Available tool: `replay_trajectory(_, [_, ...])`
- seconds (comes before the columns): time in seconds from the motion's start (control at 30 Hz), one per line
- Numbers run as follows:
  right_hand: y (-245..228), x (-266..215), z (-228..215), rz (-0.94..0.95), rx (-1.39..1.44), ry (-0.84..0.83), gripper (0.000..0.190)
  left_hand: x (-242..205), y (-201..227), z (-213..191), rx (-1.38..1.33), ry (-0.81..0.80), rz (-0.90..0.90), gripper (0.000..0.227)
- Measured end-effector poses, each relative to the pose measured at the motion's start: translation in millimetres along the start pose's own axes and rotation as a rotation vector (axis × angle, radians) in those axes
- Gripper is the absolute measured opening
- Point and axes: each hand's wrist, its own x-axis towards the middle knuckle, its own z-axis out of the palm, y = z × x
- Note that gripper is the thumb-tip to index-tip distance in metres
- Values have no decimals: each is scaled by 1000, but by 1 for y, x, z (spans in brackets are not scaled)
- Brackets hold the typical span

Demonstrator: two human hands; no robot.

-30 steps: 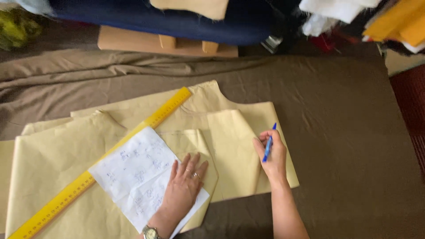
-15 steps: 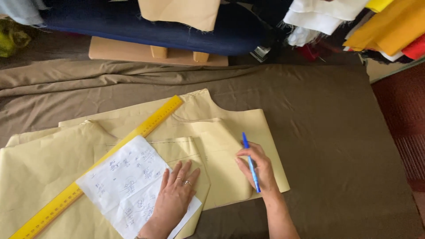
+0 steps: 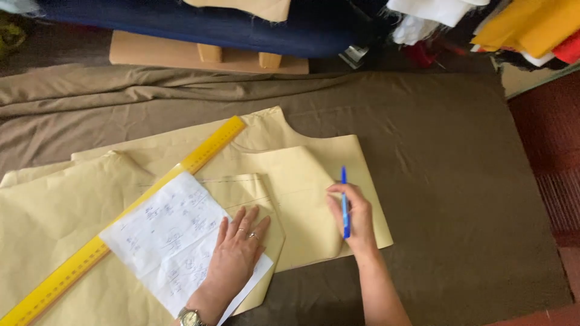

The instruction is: The person writes notes on a piece of paper while holding a pen, then uses a yellow ruler to measure and mark lines on a large sheet of beige pattern paper. They repeatedly refer to the notes and adjust the ruler to draw straight lines on the pattern.

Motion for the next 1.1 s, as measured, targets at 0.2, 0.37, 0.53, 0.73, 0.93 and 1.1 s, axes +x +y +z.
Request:
replay_trajectory(0.2, [-5,-1,-2,114,-37,1,13,1,1,-10,-31,-24,10,54])
replay_trajectory(0.37, [-12,-4,5,-71,-123,145,16,1,3,-13,-44,-43,-6,54])
replay_trajectory(0.53, [-28,-10,22,-172,23,236,21,5,7,-29,-80,-160,-43,57])
replay_trajectory(0.73, [-37,-19,60,72,93,-41,23,1,4,-23,-125,-98,-38,56])
replay_trajectory(0.93, [-42,-19,91,59,28,-146,24,-12,-21,-33,-290,71,19,60])
replay_trajectory(1.1, [-39,-13,93,103,-35,-124,34,-57,-80,-77,-125,414,-497,41])
